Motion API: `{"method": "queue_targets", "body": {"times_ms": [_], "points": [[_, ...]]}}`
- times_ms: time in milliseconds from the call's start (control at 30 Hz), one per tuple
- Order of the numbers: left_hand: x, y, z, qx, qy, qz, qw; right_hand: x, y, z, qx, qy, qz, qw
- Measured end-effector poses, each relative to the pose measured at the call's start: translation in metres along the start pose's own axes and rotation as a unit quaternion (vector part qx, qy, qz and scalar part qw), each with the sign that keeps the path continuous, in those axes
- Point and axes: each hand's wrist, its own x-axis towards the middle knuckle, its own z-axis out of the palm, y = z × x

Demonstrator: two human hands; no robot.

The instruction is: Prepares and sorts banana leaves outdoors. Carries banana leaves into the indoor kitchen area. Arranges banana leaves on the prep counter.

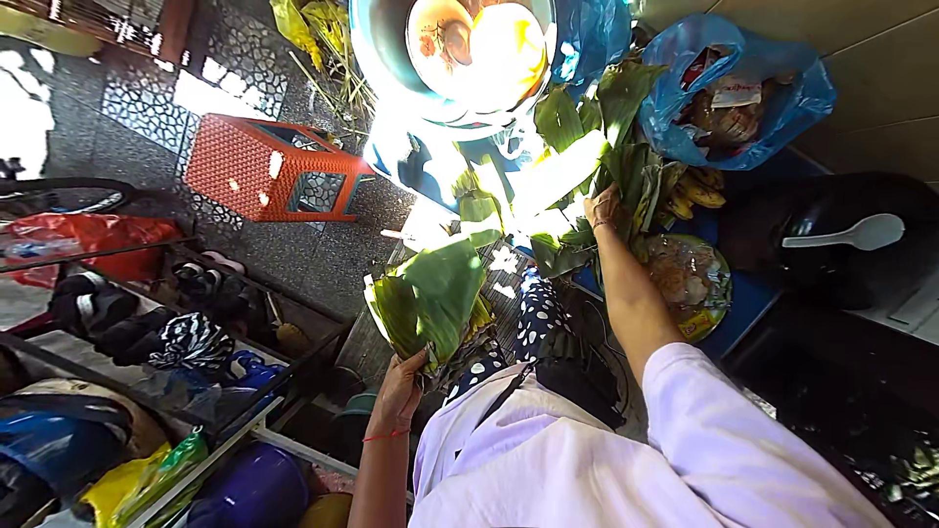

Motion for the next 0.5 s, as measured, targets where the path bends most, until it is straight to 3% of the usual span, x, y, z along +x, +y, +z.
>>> {"method": "queue_targets", "body": {"times_ms": [200, 500], "points": [[0.002, -0.001, 0.000, -0.013, -0.009, -0.001, 1.000, 0.010, 0.018, -0.043, 0.038, 0.007, -0.068, 0.997], [0.006, 0.007, 0.009, -0.013, -0.035, 0.010, 0.999, -0.026, 0.078, -0.117, 0.329, 0.019, -0.182, 0.926]]}}
